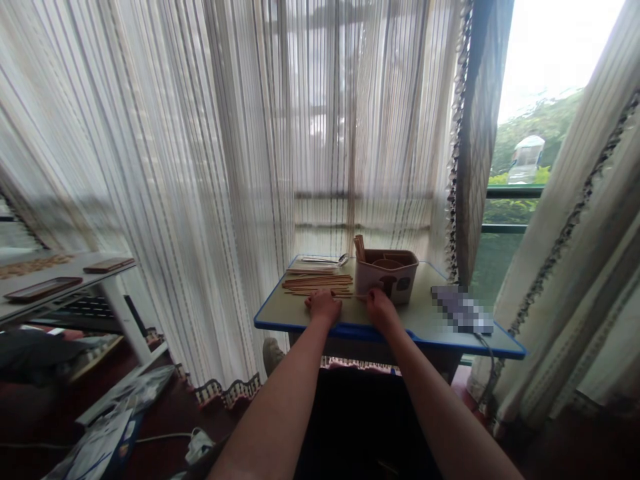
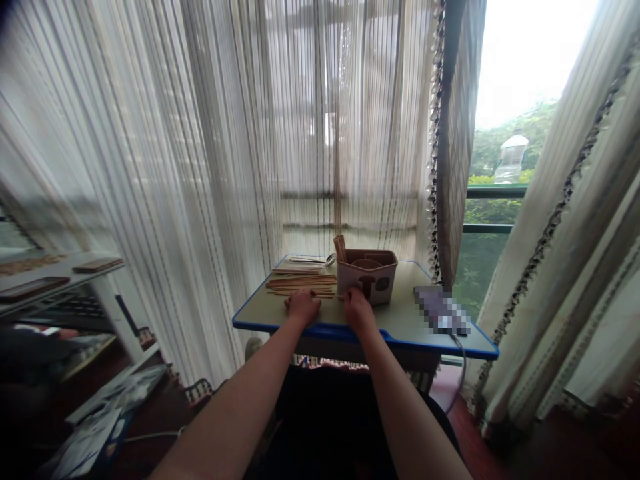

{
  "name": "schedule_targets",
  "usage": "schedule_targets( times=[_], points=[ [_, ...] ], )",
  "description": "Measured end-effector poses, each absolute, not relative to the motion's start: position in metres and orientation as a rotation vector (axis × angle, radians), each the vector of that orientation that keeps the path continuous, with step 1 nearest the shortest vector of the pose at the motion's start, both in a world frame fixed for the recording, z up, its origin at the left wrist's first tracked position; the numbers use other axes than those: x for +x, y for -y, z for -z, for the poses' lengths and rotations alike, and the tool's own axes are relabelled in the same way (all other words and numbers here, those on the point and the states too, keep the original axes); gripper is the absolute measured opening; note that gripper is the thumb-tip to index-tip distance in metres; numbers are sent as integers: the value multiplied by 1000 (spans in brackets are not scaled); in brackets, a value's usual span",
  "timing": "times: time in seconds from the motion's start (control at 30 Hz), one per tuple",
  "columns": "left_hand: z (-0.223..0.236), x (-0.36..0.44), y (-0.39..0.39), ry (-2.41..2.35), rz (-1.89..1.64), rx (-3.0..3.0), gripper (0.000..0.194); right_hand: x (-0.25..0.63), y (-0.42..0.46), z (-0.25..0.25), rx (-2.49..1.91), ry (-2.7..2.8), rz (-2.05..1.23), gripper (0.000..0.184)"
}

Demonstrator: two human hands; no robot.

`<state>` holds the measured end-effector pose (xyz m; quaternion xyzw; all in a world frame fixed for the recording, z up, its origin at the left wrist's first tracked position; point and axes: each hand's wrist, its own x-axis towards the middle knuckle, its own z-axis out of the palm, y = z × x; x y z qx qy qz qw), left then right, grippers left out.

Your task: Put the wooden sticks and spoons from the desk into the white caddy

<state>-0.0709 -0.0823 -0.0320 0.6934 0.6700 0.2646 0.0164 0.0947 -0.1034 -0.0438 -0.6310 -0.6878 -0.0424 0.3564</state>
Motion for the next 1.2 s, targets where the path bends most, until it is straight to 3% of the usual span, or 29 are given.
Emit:
schedule_targets(
  times=[0.33,0.7,0.97,1.2],
  points=[
    [31,-71,82,-2115,-828,2086,22,99,118,41,-1290,1331,280,26],
    [34,-71,77,-2098,-837,2099,23,106,119,42,-1259,987,65,26],
    [35,-71,75,-1956,-881,2147,21,103,117,38,-1072,895,-362,29],
    [32,-72,77,-1906,-910,2090,21,102,115,38,-1035,951,-351,26]
  ],
)
